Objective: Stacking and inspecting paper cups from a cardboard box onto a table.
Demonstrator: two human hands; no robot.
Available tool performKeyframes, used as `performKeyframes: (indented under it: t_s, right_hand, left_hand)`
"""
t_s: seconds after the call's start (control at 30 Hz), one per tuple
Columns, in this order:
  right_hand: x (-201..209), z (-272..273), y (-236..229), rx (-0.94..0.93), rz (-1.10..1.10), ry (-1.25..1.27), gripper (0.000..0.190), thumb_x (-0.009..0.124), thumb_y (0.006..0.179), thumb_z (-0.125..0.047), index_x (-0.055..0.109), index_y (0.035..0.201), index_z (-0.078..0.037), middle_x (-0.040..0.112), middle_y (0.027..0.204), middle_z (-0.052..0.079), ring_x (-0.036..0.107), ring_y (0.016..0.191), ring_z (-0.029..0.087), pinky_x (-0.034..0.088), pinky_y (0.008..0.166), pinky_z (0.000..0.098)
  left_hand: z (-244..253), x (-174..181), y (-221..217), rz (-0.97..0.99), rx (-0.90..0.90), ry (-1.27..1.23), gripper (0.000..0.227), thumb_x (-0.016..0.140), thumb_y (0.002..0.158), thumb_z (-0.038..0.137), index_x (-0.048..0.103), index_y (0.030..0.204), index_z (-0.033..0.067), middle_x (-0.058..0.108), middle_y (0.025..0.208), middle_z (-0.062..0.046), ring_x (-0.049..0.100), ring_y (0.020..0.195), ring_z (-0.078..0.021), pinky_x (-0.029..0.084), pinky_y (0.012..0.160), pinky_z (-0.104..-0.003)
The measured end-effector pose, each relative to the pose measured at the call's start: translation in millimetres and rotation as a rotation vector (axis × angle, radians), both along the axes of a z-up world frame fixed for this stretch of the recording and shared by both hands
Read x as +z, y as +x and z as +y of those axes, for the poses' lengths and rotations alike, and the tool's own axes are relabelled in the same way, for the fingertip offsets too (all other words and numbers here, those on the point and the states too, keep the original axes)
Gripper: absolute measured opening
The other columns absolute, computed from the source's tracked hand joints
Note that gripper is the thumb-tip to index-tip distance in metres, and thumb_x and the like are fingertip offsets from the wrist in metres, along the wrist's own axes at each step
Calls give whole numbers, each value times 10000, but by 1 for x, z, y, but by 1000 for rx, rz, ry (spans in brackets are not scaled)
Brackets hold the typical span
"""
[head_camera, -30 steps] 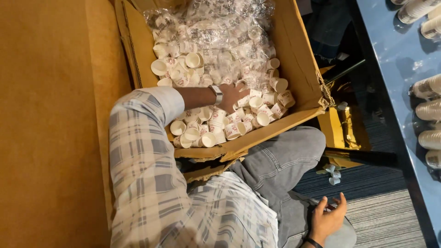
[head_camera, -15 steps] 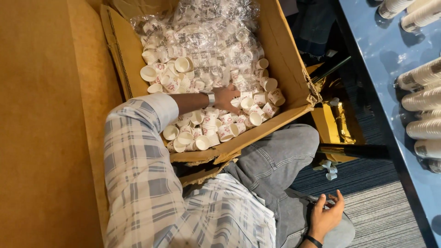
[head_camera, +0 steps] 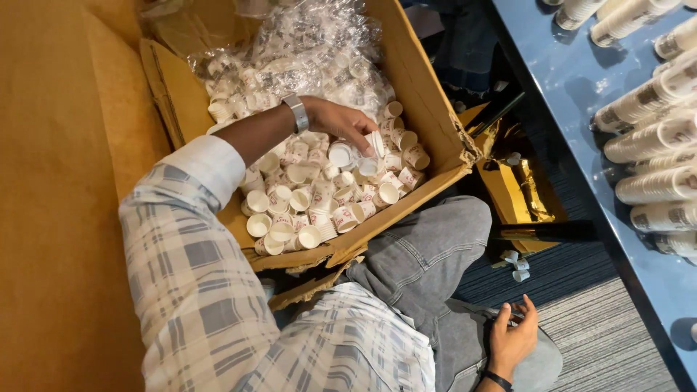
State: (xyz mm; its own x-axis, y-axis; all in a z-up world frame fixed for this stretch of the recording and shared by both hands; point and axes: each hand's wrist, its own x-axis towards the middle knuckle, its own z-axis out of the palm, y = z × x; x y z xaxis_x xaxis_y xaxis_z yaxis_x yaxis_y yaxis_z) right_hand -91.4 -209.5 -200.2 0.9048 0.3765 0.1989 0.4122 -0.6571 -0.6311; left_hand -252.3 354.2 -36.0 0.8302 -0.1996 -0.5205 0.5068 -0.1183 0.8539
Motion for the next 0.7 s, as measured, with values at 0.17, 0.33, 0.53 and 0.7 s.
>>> performKeyframes:
  t_s: [0.17,0.33,0.53,0.7]
  right_hand:
    - [3,3,0,-77,38,26,368,696,983,-152,659,1339,-63,716,1104,139,696,902,259,548,752,355]
    - [26,11,2,-182,61,191,300,690,984,-175,692,1271,-85,738,981,100,708,879,186,547,747,315]
    - [120,10,5,-372,121,653,288,677,986,-116,670,1266,-51,728,1001,41,686,833,92,543,699,239]
    - [184,-9,7,-291,-229,603,342,709,1002,-81,658,1337,-34,624,921,30,564,782,86,473,695,239]
  left_hand:
    - [-43,66,55,-327,-6,-171,531,788,912,274,587,1335,24,685,1221,-57,663,1123,-137,562,983,-302]
    - [-138,98,145,-532,-84,-416,469,774,947,224,587,1331,30,688,1228,-47,660,1127,-123,557,1004,-303]
    - [-281,74,239,-391,-336,-462,456,786,894,264,644,1262,36,725,1101,-25,675,944,-94,563,834,-268]
    - [-355,32,266,-395,-557,-328,401,814,882,276,709,1166,14,725,996,-25,647,849,-77,536,738,-235]
